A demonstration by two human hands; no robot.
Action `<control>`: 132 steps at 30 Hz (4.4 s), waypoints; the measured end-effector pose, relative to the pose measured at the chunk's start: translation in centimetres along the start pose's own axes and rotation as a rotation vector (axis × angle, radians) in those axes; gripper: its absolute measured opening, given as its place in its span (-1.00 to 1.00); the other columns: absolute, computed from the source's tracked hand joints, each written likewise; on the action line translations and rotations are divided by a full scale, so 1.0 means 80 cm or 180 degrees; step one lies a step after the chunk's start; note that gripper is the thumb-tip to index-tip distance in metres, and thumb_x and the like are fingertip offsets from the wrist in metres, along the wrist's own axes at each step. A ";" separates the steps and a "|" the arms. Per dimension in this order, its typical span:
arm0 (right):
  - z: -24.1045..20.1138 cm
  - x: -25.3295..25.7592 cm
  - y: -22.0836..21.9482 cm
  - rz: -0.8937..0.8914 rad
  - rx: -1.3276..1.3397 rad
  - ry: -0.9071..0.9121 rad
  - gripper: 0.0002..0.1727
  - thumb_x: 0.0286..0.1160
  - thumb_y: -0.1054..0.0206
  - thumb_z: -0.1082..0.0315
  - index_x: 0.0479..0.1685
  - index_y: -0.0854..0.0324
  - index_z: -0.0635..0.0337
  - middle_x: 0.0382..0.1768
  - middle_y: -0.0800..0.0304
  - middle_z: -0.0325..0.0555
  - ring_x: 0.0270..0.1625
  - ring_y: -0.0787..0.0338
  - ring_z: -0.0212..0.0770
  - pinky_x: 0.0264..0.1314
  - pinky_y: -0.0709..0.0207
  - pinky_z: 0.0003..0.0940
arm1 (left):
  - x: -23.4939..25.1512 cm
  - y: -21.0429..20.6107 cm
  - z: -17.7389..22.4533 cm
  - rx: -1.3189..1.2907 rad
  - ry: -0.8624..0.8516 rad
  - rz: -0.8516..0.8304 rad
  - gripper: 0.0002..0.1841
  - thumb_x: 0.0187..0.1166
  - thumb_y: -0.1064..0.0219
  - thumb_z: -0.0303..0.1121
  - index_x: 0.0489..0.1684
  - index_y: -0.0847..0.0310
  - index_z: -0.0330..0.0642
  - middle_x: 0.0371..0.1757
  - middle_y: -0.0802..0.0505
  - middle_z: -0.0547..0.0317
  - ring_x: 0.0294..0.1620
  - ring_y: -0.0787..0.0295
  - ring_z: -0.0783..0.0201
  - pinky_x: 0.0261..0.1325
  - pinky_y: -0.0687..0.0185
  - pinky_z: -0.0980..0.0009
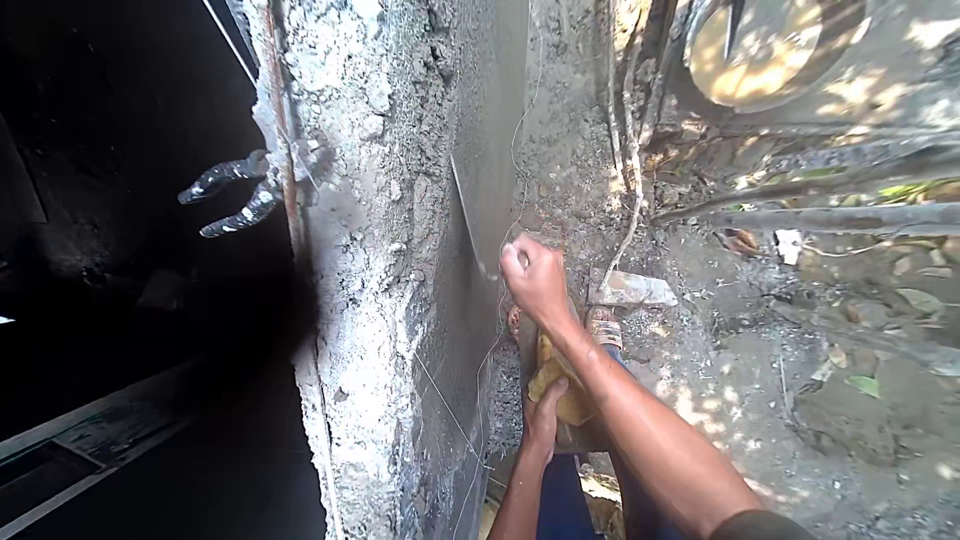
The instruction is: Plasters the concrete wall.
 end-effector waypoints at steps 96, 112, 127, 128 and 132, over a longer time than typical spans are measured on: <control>-0.026 0.067 0.012 -0.0068 -0.0089 -0.0561 -0.57 0.66 -0.10 0.01 -0.57 -0.50 0.03 -0.70 -0.50 -0.06 -0.69 -0.52 -0.03 -0.71 -0.27 -0.04 | 0.041 0.047 0.071 0.0364 -0.0212 0.0246 -0.37 0.38 -0.52 -0.18 0.40 -0.53 -0.38 0.15 -0.86 -0.14 0.16 -0.85 0.09 0.31 -0.79 0.12; -0.003 0.051 0.002 -0.0346 -0.0256 -0.0889 -0.61 0.63 -0.17 0.02 -0.53 -0.60 0.02 -0.68 -0.56 -0.13 -0.59 -0.61 -0.07 -0.55 -0.40 0.03 | 0.045 0.026 0.088 0.0284 -0.0235 0.0143 -0.39 0.37 -0.51 -0.19 0.36 -0.56 -0.39 0.12 -0.86 -0.17 0.15 -0.85 0.08 0.30 -0.78 0.11; 0.014 0.124 -0.007 -0.0315 -0.0162 -0.0906 -0.62 0.55 -0.13 0.01 -0.52 -0.61 0.04 -0.56 -0.65 -0.08 -0.42 -0.71 0.00 -0.44 -0.48 0.12 | 0.052 0.040 0.076 0.0427 -0.0171 0.0190 -0.32 0.39 -0.51 -0.17 0.46 -0.48 -0.39 0.16 -0.83 -0.20 0.17 -0.84 0.05 0.31 -0.78 0.08; 0.016 0.116 -0.005 -0.0258 -0.0094 -0.0770 -0.62 0.57 -0.14 0.02 -0.54 -0.58 0.03 -0.60 -0.60 -0.10 -0.49 -0.67 -0.02 -0.50 -0.43 0.09 | 0.055 0.036 0.078 0.0419 -0.0191 0.0196 -0.32 0.38 -0.51 -0.16 0.46 -0.48 -0.39 0.16 -0.84 -0.19 0.16 -0.84 0.06 0.30 -0.78 0.09; 0.030 0.026 -0.020 -0.0431 -0.0194 -0.0923 -0.62 0.61 -0.16 0.01 -0.51 -0.60 0.02 -0.67 -0.57 -0.13 -0.55 -0.66 -0.05 -0.53 -0.44 0.05 | 0.050 0.030 0.077 0.0355 -0.0216 0.0158 -0.37 0.39 -0.51 -0.19 0.41 -0.52 -0.40 0.15 -0.84 -0.20 0.17 -0.84 0.03 0.32 -0.77 0.06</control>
Point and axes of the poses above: each hand's wrist, its own x-axis towards the middle knuckle, its own y-axis out of the back of the hand, z = x × y, the point moved 6 cm from there along x, towards the middle knuckle
